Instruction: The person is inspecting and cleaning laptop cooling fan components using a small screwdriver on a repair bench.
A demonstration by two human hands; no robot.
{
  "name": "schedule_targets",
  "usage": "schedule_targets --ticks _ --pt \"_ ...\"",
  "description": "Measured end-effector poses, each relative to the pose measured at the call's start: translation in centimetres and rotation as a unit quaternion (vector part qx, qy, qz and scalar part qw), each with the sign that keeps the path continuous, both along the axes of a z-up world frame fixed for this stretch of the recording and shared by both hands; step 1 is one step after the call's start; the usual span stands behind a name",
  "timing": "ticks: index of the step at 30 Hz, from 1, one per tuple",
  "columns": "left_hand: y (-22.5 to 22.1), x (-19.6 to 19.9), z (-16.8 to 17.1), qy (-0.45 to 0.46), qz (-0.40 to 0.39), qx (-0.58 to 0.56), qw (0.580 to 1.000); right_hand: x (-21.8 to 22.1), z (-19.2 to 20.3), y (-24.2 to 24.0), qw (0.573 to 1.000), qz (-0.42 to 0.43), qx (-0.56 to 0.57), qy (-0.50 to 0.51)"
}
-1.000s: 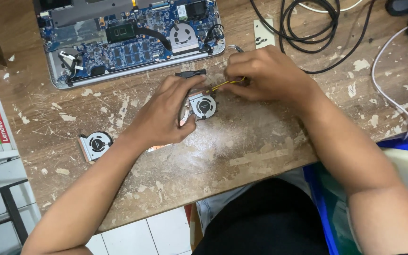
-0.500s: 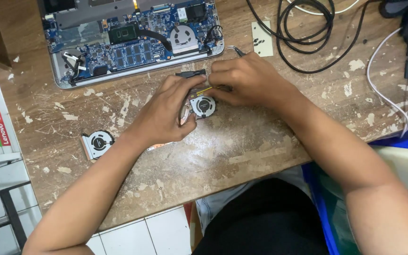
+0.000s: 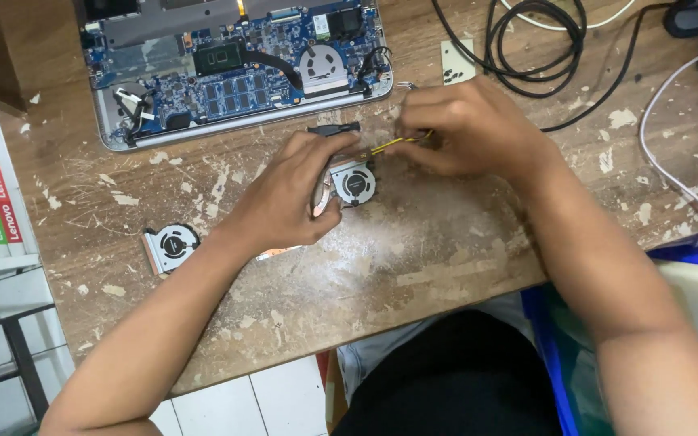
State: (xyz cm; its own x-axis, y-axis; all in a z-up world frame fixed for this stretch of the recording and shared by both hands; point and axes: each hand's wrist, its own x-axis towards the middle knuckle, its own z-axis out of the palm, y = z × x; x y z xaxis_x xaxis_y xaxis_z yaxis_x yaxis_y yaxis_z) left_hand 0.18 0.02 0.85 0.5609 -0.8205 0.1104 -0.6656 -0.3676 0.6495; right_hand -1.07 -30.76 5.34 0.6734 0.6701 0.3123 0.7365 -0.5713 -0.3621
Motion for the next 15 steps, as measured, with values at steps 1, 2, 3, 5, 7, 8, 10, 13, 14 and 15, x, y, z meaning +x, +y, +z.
schedule_targets --ticks 1,2,3,5,7,8,10,13,14,15 --pt "0.0 0.0 0.0 0.001 0.000 -0.001 1.000 0.2 -0.2 -0.3 1.000 0.000 -0.001 0.001" --pt "0.0 0.0 -0.1 -0.003 -0.001 -0.008 1.000 0.4 -0.4 -0.6 1.000 0.010 0.008 0.018" --pt "0.1 0.0 -0.1 -0.007 -0.002 -0.015 1.000 0.7 -0.6 -0.9 0.999 0.020 0.016 0.035" --pt "0.1 0.1 -0.4 -0.011 -0.002 -0.018 1.000 0.8 -1.0 -0.9 0.999 0.012 -0.003 0.035" --pt "0.1 0.2 -0.6 -0.016 -0.001 -0.021 1.000 0.9 -1.4 -0.8 0.999 0.005 -0.022 0.033" --pt "0.1 0.2 -0.6 -0.014 -0.002 -0.021 1.000 0.9 -1.5 -0.7 0.998 0.002 -0.034 0.047" --pt "0.1 0.3 -0.6 -0.012 0.000 -0.021 1.000 1.0 -1.6 -0.7 0.997 0.001 -0.047 0.062" --pt "0.2 0.3 -0.6 -0.006 -0.001 -0.034 0.999 1.2 -1.6 -0.5 0.997 0.002 -0.047 0.064" --pt "0.2 0.4 -0.8 -0.015 -0.006 -0.044 0.999 1.3 -1.5 -0.5 0.997 0.002 -0.040 0.063" --pt "0.2 0.4 -1.0 -0.024 -0.011 -0.054 0.998 1.4 -1.5 -0.4 0.998 0.002 -0.033 0.062"
